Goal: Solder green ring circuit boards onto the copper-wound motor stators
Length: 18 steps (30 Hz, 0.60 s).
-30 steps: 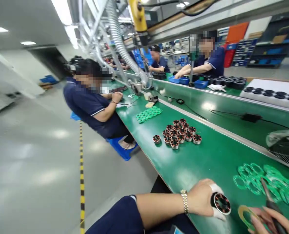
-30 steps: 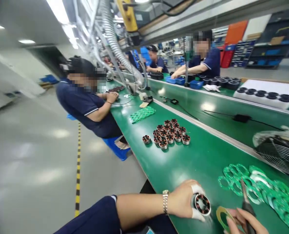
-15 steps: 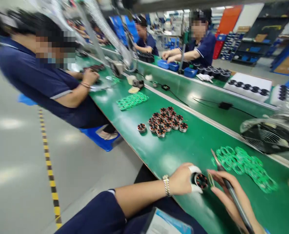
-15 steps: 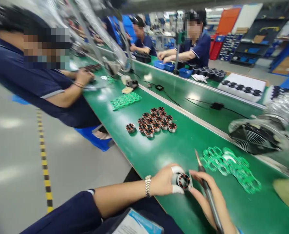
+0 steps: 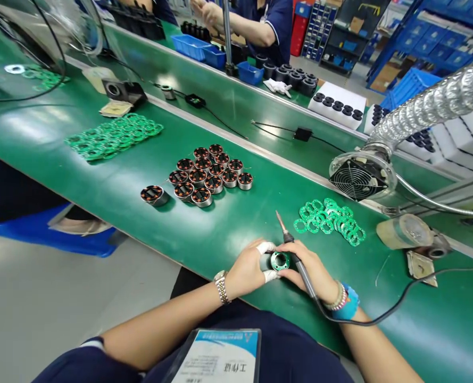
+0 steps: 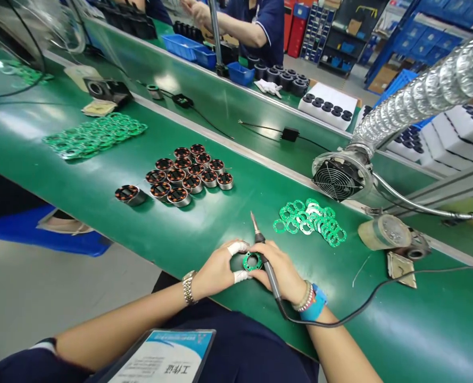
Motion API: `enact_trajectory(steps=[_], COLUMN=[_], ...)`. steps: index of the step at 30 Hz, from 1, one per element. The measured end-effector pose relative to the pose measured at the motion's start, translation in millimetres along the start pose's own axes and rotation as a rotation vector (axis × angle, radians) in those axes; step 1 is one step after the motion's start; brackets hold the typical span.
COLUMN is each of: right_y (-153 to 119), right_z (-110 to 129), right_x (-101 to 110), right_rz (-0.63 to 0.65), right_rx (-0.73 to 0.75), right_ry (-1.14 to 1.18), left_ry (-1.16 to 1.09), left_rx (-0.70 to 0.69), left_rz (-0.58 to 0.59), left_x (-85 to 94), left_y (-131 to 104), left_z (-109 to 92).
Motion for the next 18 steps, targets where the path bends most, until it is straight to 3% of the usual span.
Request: enact_trajectory(steps=[5,9,14,18], right_y=[-3.1,-6.0,-10.1,-10.0], right_z=[-14.1,-15.5,-17.3,-14.0], right_x=[0.2,-0.9,-2.9,-1.5], right_rz=[-0.005,-0.025,-0.076,-0.065], right_rx=[0.003,0.018,0.014,0.039], right_ry=[0.124,0.15,0.121,0.111], left_ry=[-0.145,-0.325,-0.678,-0.736], left_rx=[0.025,0.139,0.325,0.368], left_rz=[0.099,0.062,0.166,0.257], left_x=[8.9,14.9,2.2,-0.6], left_y=[-6.2,-0.4,8.4,12.5], left_z=[9.2,11.9,5.2,0.3])
Point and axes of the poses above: each hand's wrist, its own y-axis towards the middle knuckle, its own x-axis out of the back of the hand, z = x × y, the point moved 3 cm from there along y, towards the middle knuckle, and after that the axes turned 2 degrees about -x, right-handed, at the moved point
